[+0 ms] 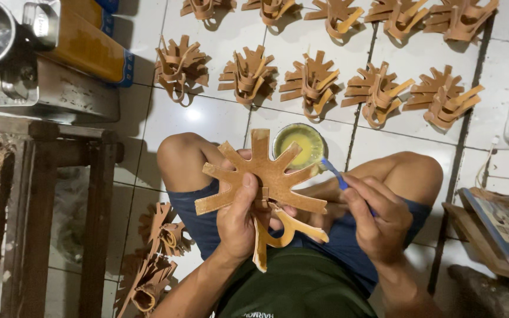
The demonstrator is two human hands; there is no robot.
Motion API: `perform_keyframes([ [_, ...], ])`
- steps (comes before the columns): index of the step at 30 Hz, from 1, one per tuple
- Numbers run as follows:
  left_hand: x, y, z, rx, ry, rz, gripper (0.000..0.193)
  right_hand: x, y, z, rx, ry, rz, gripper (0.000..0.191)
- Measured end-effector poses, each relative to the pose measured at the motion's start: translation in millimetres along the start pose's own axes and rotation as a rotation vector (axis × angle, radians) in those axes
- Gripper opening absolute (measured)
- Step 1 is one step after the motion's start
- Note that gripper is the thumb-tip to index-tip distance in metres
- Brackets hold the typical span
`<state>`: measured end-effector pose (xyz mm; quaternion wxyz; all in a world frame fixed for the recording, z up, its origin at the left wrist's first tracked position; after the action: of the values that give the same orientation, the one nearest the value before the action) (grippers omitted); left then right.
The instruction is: The person sits on the floor and applies a yellow liquid to star-shaped wooden pieces using a small brush. They dip the brush into a bowl, coat the edges of each piece, and place the finished items on the floor in rows.
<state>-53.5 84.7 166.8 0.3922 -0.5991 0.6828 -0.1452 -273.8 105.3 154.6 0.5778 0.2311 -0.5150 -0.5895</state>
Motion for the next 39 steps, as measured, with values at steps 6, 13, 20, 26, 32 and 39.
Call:
perform_keyframes([
  [6,-1.4,-3.0,1.8,0.011,0.068,-0.03,0.037,5.1,8.1,2.5,-0.022,-0.028,0.122,0.022],
  [13,-3.6,-13.5,4.4,0.041,-0.012,0.042,0.043,20.8,-3.9,10.5,-0.094,-0.119,-0.075,0.025],
  [20,4.4,1.9,9.0,0.022,-0.033,0.158,0.033,5.2,-17.7,17.8,0.225,-0.173,0.052,0.019],
  [26,3.8,12.0,8.3,0.021,0.008,0.236,0.049,-5.4,-4.8,-2.3,0.117,-0.039,0.01,0.023],
  [32,6.9,5.3,9.9,0.071,-0.001,0.231,0.05,2.0,14.3,-4.1,-0.011,-0.068,0.046,0.022],
  [39,3.2,6.3,12.2,0.115,0.035,0.152,0.041,7.3,6.8,-1.5,-0.149,-0.017,0.039,0.023],
])
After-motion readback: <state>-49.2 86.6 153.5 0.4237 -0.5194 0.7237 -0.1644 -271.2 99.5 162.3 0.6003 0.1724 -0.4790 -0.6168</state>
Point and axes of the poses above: each hand's wrist, its own x-axis towards the middle knuckle, its own z-axis out of the back of the hand, y = z × x, the point moved 2 cm from there along x, towards the middle knuckle, and after that the axes turned 12 degrees about -y, right-handed, at the moved point
